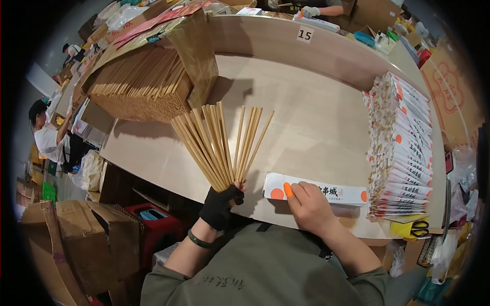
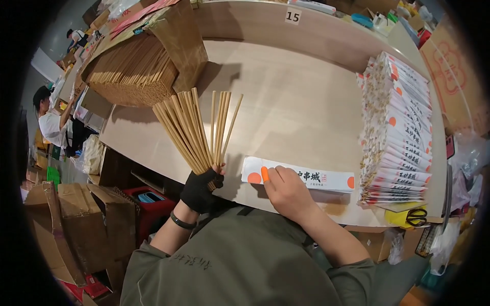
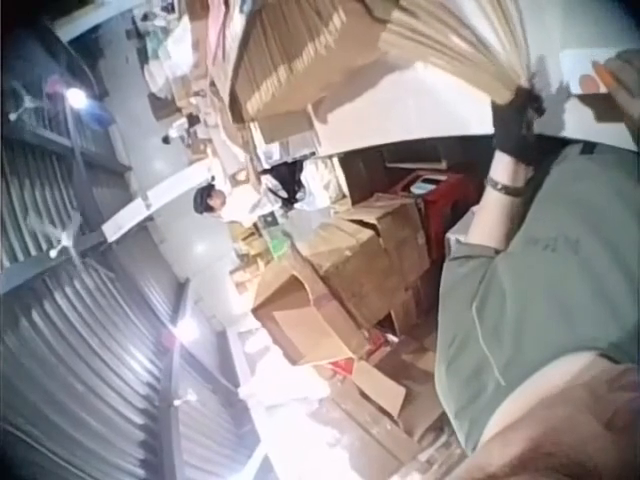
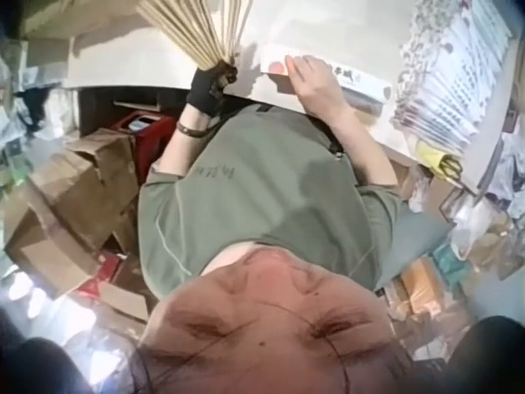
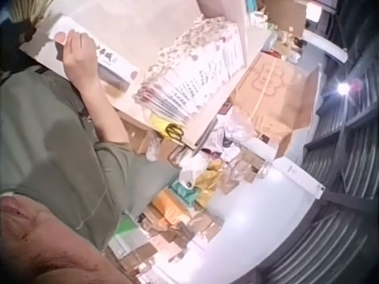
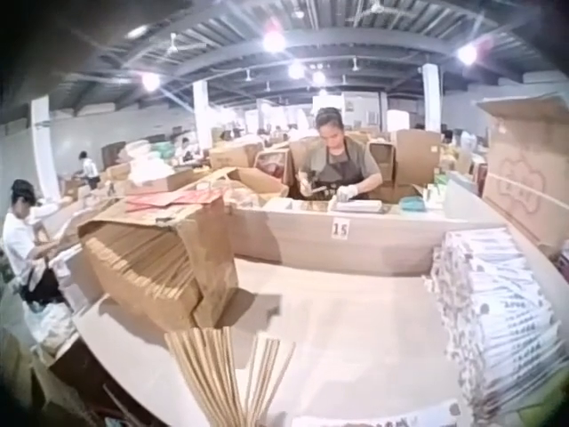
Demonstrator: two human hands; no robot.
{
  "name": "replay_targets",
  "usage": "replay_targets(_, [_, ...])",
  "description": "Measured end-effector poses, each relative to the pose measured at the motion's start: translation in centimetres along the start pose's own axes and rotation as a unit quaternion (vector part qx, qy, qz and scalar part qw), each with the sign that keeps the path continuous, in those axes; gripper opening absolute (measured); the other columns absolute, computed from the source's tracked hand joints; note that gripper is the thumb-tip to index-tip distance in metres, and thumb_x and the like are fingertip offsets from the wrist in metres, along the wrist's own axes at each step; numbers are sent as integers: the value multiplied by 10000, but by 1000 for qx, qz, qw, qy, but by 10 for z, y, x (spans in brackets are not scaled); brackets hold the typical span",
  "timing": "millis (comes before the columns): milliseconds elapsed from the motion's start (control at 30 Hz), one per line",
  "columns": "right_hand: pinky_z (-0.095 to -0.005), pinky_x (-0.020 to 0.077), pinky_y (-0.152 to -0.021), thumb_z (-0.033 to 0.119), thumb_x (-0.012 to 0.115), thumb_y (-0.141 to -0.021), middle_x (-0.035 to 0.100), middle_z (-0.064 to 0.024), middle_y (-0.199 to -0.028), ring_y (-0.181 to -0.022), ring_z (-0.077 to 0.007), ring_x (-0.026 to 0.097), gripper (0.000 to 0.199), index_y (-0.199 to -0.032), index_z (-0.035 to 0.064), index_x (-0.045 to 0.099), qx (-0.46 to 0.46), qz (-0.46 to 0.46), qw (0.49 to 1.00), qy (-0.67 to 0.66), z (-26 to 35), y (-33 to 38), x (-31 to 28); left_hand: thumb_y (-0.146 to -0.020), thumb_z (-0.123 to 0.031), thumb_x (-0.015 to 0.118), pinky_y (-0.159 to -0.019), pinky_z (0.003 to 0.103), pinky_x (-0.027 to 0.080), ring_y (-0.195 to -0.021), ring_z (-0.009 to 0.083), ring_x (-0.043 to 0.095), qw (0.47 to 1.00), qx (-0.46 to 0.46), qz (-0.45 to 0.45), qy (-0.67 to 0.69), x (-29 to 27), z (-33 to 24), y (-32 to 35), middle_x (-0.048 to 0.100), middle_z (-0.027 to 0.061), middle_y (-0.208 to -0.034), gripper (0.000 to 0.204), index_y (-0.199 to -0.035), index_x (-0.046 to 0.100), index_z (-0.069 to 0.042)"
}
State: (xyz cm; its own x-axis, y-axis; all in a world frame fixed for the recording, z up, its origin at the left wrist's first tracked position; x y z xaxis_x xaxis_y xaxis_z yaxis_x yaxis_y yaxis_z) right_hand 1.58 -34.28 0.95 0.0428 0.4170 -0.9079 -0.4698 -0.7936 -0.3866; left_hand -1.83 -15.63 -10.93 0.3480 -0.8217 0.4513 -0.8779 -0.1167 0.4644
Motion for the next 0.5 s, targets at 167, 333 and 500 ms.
replay_targets(167, [-332,485,-602,20,645,-723,557,-93,-788,-704,-234,577,132,-841,-35,625,-7,-55,998,-8,-3,5,-10,-866,-194,678,-582,246,419,-650,106,538,983,60,-112,-135,-22,-18,2,590,17,-743,220,-969,602,-15])
replay_targets(333, [-334,494,-573,48,701,-744,602,-86,-813,-709,-246,594,99,-821,23,643,44,-77,989,-114,-16,3,-20,-827,-176,703,-552,246,408,-605,102,526,965,80,-147,-200,-36,-26,8,578,13,-698,183,-891,619,-27])
replay_targets(500, [-318,501,-611,64,714,-747,609,-100,-813,-718,-264,592,105,-796,20,632,103,-95,982,-129,-23,5,-17,-774,-205,753,-569,245,428,-635,79,532,937,150,-142,-283,-41,-39,16,601,-9,-721,247,-891,646,-15])
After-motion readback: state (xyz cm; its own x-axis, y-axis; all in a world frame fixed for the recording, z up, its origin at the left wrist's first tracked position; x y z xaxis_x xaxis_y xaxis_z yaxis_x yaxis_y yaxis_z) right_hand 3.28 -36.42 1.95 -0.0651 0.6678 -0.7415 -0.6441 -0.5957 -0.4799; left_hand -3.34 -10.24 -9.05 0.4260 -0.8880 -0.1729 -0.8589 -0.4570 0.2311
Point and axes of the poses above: each hand's wrist, its own y-axis away from the middle knuckle, its own x-axis out of the palm, z = x × y, the point moved 9 cm from there along -y, towards the middle knuckle
